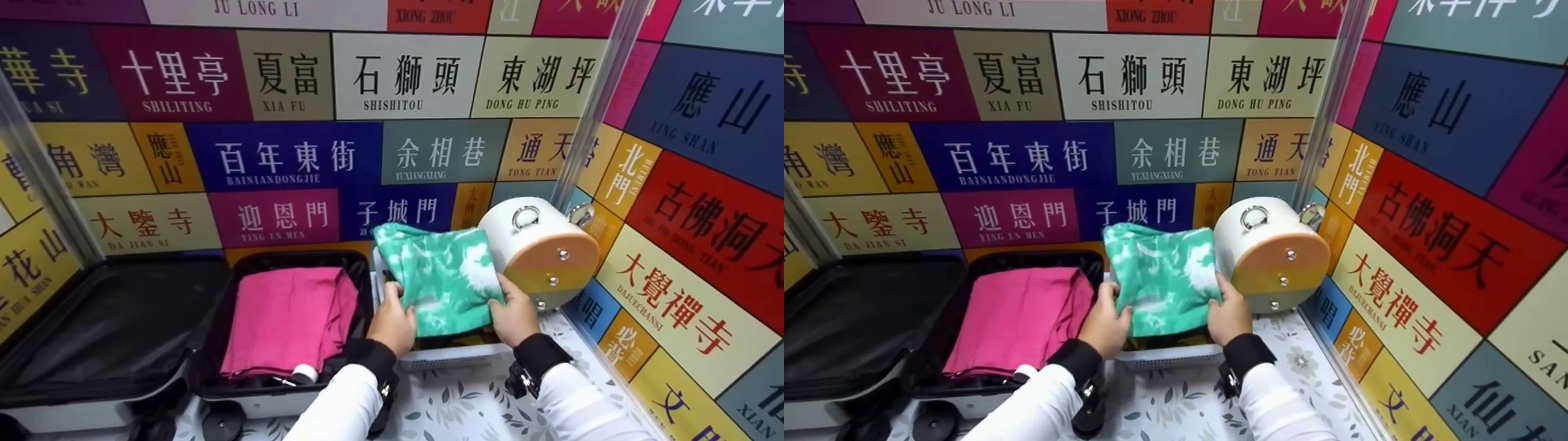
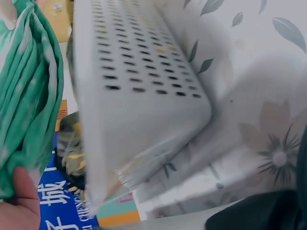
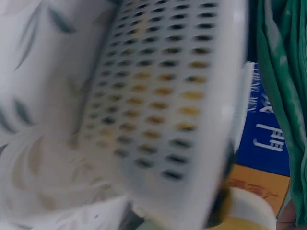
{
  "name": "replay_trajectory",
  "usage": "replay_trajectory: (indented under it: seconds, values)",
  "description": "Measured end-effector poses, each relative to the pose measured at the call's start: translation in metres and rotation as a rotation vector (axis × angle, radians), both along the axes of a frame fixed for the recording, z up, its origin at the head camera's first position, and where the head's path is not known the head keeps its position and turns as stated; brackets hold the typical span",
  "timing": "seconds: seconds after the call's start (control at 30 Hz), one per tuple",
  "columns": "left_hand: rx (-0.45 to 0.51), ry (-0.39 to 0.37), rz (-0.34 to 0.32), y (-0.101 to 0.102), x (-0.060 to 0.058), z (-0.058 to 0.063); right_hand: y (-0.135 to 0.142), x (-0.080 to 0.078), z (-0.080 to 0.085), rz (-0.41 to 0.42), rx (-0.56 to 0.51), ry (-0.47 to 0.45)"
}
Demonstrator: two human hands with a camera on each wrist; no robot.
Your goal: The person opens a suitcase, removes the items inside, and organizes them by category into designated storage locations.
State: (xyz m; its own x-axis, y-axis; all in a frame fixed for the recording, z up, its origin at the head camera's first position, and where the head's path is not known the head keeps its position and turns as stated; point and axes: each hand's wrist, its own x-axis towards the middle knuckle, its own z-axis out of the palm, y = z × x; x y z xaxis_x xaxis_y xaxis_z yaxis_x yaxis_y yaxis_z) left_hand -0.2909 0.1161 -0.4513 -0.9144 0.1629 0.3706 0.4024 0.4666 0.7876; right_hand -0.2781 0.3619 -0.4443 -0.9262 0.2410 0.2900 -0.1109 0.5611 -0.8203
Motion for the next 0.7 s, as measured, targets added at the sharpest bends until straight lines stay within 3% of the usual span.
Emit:
replay_trajectory:
  seconds: [0.23,0.33,0.43,0.53,0.7]
  values:
    - [-0.117,-0.118,-0.030,0.003,0.002,-0.019,0.002,0.003,-0.029,-0.045,0.151,-0.083]
    - [-0.158,-0.131,-0.032,0.006,0.004,-0.024,0.002,0.003,-0.037,-0.058,0.193,-0.092]
    - [-0.199,-0.124,-0.030,0.009,0.006,-0.028,0.001,0.002,-0.040,-0.053,0.211,-0.110]
    - [-0.270,-0.060,-0.016,0.013,0.009,-0.032,0.001,0.001,-0.041,-0.043,0.232,-0.141]
    - [-0.429,0.035,0.077,0.017,0.013,-0.036,0.001,0.000,-0.044,-0.053,0.305,-0.161]
